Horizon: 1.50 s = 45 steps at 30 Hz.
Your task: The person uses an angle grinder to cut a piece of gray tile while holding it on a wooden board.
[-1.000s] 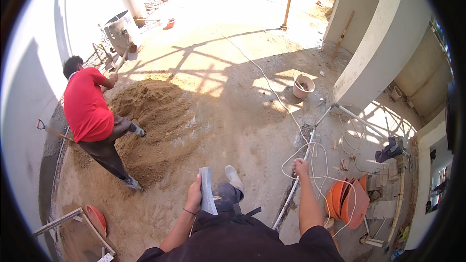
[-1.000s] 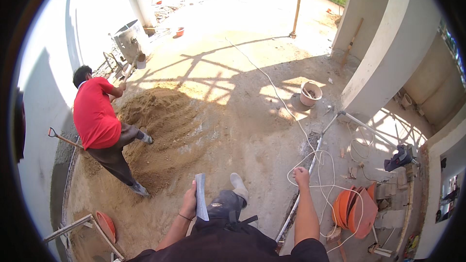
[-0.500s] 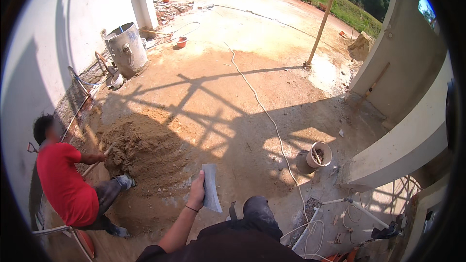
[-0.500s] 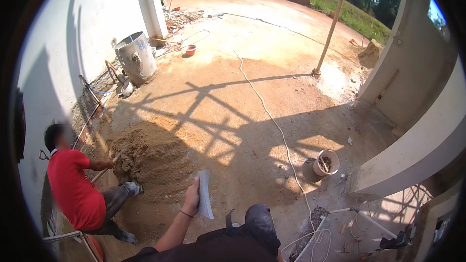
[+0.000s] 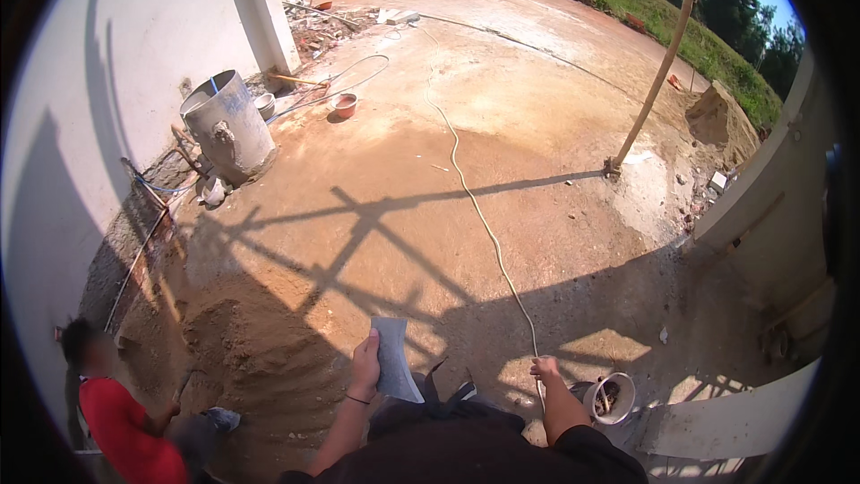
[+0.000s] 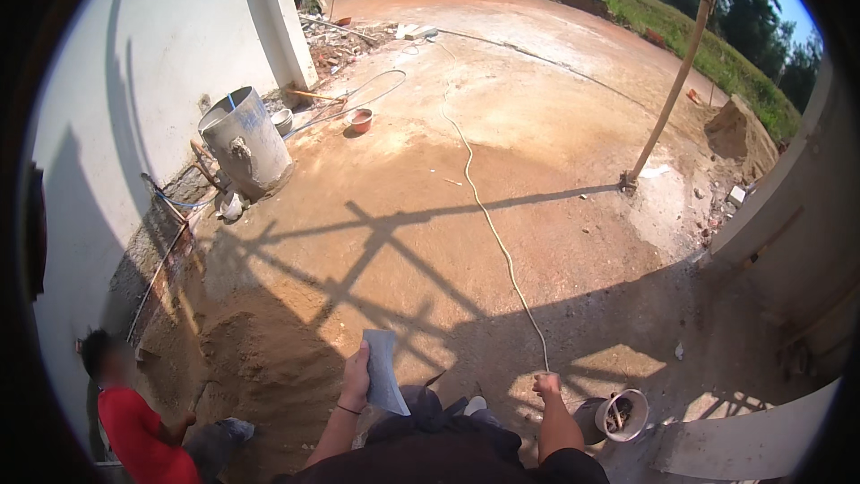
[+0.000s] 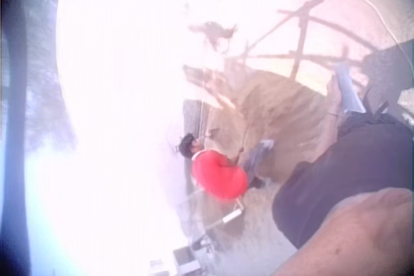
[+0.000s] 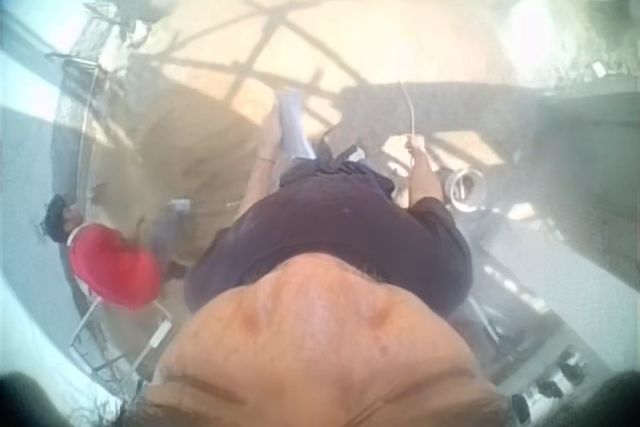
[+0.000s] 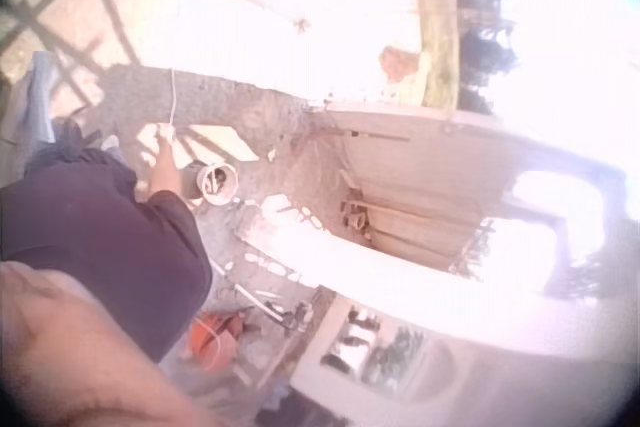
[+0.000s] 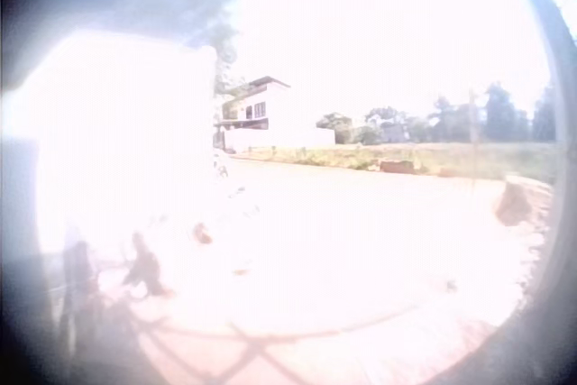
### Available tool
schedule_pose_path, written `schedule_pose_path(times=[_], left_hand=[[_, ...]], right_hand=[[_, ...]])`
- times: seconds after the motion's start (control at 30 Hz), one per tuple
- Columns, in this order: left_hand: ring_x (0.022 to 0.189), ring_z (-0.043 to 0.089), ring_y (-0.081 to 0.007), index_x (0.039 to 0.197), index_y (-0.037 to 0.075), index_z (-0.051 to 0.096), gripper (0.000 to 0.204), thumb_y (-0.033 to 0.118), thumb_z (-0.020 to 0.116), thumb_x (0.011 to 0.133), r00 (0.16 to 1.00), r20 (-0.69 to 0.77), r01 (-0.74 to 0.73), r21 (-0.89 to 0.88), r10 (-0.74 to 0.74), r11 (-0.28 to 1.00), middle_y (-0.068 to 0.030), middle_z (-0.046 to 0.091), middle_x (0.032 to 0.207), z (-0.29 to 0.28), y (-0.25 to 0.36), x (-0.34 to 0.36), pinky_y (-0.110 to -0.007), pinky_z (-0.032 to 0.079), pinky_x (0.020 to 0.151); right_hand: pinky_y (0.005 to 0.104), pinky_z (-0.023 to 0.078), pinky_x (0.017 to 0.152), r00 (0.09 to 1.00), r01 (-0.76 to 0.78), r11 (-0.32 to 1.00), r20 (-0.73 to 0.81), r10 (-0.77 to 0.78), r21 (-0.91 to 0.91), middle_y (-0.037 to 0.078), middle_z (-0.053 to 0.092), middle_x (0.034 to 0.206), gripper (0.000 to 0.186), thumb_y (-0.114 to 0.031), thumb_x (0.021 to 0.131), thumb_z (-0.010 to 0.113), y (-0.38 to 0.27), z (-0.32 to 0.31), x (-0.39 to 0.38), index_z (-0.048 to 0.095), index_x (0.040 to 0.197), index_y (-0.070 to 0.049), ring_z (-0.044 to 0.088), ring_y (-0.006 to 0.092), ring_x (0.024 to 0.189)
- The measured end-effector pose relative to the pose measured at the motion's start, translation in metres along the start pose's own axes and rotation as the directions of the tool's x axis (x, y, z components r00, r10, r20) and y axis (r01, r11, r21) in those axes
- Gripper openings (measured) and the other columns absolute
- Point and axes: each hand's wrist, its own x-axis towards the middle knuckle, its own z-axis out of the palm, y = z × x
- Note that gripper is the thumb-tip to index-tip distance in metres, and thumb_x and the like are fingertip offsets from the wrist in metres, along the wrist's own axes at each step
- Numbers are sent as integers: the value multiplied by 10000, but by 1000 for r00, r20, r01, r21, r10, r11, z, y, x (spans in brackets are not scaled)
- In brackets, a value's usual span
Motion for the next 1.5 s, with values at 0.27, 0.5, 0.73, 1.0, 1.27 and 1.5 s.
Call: schedule_pose_path(times=[0.27,0.5,0.73,1.0,1.27,1.5], left_hand=[[873,499,-98,1045,3,564,352,319,411,1057,939,-217,-257,69,266,964,-13,565,935,52,95,307,-264,411,807],[989,622,-125,1240,-1,534,386,319,472,1034,981,-156,-136,-127,116,982,-46,642,1043,81,224,548,-309,529,815],[851,598,-88,1123,28,545,275,278,465,1041,987,-127,-132,-276,100,952,1,573,920,127,317,795,-295,521,773],[841,563,-73,971,71,548,203,249,479,1040,983,-137,-163,-314,125,935,21,543,883,230,416,1087,-295,510,769],[985,551,-149,1175,41,564,390,388,464,1026,941,-326,-92,-515,-95,852,-29,587,1025,296,586,1326,-322,449,906],[544,488,-168,1081,-39,501,482,423,392,998,749,613,609,-787,252,104,-67,474,699,293,621,1602,-290,409,487]], right_hand=[[285,498,584,821,556,827,102,-562,80,59,663,830,234,-234,921,607,-477,115,162,638,1009,-20,660,147,708],[311,531,660,943,-5,977,325,76,-214,111,704,941,329,-204,864,662,-483,229,228,655,1122,0,679,189,764],[309,539,748,945,-270,930,116,305,-248,103,723,939,273,-141,894,580,-516,222,313,703,1084,12,673,176,814],[325,537,696,960,223,730,277,-48,-645,97,716,883,263,-148,901,568,-797,285,568,697,1077,0,677,205,779],[303,490,698,749,525,850,459,-477,26,43,660,882,250,-273,924,609,-1462,490,671,646,1013,-42,633,147,771],[342,467,874,85,886,353,642,-762,302,142,639,1127,404,-280,901,675,-1775,628,574,615,1221,-41,599,220,1032]])
